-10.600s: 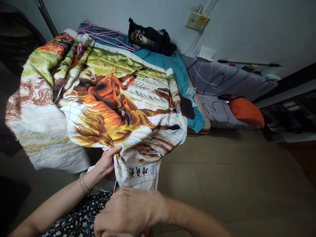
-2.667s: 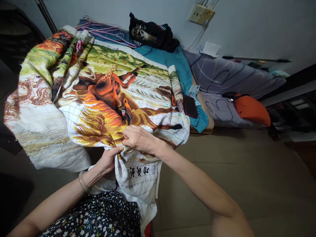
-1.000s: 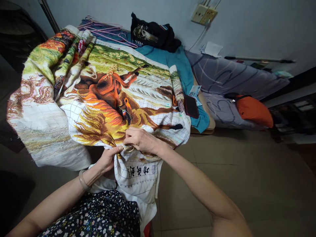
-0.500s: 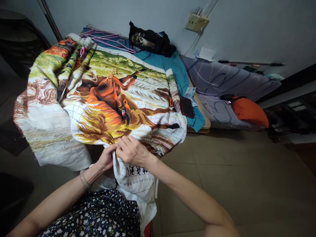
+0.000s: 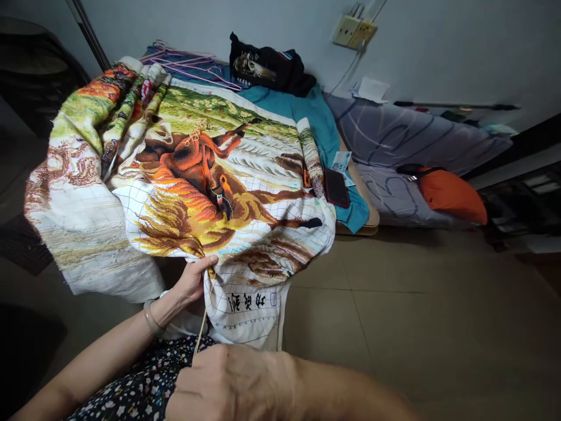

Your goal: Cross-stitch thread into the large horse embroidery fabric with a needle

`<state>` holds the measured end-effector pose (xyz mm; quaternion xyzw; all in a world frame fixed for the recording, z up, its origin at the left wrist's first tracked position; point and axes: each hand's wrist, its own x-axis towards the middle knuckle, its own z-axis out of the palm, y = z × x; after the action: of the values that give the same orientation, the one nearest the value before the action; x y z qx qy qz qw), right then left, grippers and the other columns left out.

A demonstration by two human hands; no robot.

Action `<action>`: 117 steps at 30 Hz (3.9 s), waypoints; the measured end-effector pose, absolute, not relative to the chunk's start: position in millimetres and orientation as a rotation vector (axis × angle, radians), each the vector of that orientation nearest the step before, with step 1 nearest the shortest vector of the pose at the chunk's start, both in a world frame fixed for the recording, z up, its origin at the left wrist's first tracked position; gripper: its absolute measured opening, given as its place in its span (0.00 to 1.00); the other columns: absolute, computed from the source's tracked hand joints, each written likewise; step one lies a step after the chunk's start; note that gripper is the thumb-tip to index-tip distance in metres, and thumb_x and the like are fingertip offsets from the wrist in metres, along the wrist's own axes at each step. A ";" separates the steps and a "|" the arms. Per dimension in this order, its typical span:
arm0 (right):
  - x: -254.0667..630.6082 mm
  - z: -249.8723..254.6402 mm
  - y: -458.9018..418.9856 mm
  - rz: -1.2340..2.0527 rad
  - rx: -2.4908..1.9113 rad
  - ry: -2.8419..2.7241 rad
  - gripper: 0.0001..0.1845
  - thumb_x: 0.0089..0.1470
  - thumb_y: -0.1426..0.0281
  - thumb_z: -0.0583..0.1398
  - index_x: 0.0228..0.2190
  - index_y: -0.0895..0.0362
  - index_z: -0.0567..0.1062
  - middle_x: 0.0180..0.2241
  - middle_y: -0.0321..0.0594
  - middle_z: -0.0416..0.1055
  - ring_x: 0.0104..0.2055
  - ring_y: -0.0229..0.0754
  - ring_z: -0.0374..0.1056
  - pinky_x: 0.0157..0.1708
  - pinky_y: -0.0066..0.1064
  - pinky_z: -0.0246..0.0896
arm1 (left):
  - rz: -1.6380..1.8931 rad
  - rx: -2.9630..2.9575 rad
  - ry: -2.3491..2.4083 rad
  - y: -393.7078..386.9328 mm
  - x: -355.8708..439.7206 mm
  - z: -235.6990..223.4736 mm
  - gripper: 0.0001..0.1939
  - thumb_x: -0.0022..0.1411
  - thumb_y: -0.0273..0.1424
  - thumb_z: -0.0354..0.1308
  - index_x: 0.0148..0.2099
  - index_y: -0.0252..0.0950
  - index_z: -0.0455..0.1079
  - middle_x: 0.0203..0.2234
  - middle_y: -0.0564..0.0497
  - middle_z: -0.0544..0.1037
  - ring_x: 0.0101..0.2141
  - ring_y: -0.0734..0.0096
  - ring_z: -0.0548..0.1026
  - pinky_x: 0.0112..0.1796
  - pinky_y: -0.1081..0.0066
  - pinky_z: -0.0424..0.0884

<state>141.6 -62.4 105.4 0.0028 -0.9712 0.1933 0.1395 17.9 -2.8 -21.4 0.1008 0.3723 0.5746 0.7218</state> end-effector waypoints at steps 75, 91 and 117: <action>155.3 47.3 34.3 -0.430 -0.592 -2.813 0.10 0.60 0.76 0.51 0.30 0.59 0.69 0.28 0.40 0.66 0.30 0.40 0.57 0.30 0.34 0.45 | 1.269 0.146 0.807 -2.0 17.2 -25.3 0.12 0.37 0.31 0.69 0.24 0.31 0.72 0.20 0.54 0.74 0.23 0.76 0.69 0.32 0.73 0.67; 122.7 42.1 -71.7 0.772 0.147 -2.652 0.08 0.59 0.72 0.55 0.27 0.56 0.66 0.22 0.31 0.67 0.23 0.32 0.62 0.23 0.25 0.54 | 1.272 0.232 0.834 -1.9 20.0 -21.5 0.23 0.39 0.30 0.71 0.41 0.33 0.74 0.32 0.47 0.81 0.38 0.58 0.77 0.43 0.61 0.70; 167.6 58.0 29.7 0.092 -1.136 -2.825 0.08 0.56 0.78 0.57 0.34 0.57 0.75 0.28 0.38 0.71 0.30 0.37 0.64 0.28 0.28 0.47 | 1.295 0.212 0.810 -1.7 20.5 -25.9 0.23 0.38 0.26 0.70 0.41 0.33 0.74 0.29 0.49 0.81 0.29 0.66 0.76 0.38 0.65 0.70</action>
<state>167.6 29.7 58.0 -0.3726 -0.9263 0.0301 0.0477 20.5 -1.7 -25.9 0.0958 0.3660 0.5851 0.7173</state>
